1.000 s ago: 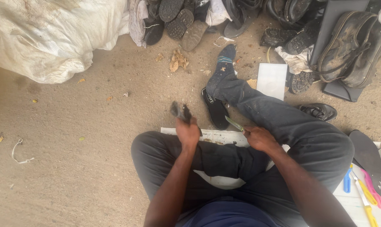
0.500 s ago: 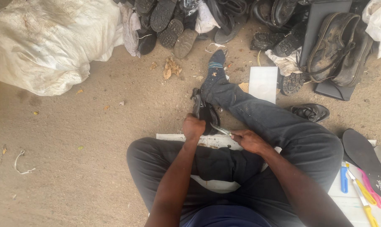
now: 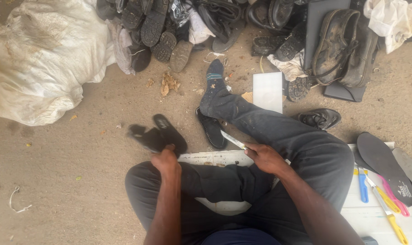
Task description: The person sits on the ground and uses a knife to scrape and clean the soles of several worn shoes. They handle multiple pairs of footwear, picking them up from a pile, working on the soles, and placing them back down.
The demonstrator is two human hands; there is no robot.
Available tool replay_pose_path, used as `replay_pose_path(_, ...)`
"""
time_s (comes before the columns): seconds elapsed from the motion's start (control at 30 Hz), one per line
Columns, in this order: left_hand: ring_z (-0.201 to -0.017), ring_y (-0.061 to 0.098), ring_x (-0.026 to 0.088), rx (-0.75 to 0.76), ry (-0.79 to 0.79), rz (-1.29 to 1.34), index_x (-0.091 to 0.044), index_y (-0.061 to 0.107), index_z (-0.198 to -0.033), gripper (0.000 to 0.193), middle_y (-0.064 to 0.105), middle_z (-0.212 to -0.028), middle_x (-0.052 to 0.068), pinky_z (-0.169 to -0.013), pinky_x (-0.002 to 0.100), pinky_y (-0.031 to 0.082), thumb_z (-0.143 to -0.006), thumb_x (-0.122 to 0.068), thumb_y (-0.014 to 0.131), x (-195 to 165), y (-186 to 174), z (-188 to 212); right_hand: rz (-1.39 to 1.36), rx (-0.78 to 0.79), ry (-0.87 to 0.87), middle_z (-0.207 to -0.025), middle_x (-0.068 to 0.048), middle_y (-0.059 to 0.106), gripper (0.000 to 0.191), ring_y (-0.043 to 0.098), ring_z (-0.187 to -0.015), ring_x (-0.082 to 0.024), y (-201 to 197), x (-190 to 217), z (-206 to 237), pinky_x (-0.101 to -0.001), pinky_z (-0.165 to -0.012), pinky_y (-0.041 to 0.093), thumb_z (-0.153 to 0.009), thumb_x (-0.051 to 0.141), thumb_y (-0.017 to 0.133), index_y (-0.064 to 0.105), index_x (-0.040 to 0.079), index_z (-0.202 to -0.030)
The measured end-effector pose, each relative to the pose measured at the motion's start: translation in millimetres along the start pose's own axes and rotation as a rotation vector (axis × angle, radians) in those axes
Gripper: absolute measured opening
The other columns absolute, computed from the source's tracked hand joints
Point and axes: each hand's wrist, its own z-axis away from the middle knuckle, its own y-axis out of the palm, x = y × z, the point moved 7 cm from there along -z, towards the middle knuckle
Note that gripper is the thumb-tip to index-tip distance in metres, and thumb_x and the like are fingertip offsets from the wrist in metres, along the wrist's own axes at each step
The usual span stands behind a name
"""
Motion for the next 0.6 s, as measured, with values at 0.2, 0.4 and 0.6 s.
replay_pose_path(0.2,-0.119,0.057,0.029,0.958,0.329,0.106,0.002,0.043,-0.143,0.075,0.055,-0.135,0.021,-0.1,0.04,0.054,-0.087,-0.03,0.081,-94.6,235.5,168.9,0.27,0.039,-0.164,-0.112,-0.017,0.075,0.034,0.07,-0.108,-0.032,29.9,11.1,-36.5,-0.044,-0.096,0.052,-0.106,0.031,0.053,0.068,0.012,-0.128)
replay_pose_path(0.4,-0.137,0.061,0.028,0.996,0.521,-0.26,-0.002,0.059,-0.145,0.071,0.062,-0.149,0.021,-0.115,0.039,0.048,-0.092,-0.046,0.074,-36.9,299.8,177.4,0.097,-0.127,-0.149,-0.121,-0.02,0.071,0.039,0.066,-0.114,-0.037,10.4,-23.8,-47.3,-0.0448,-0.097,0.05,-0.104,0.031,0.058,0.066,0.01,-0.134)
replay_pose_path(0.6,-0.101,0.065,0.045,0.169,0.36,-1.035,0.011,0.059,-0.117,0.057,0.065,-0.108,0.032,-0.088,0.051,0.051,-0.084,-0.031,0.08,92.1,99.0,20.1,-0.364,-0.214,0.015,-0.074,-0.008,0.058,0.048,0.055,-0.068,-0.016,-11.9,-11.7,-39.4,-0.0335,-0.066,0.051,-0.1,0.032,0.061,0.061,0.011,-0.143)
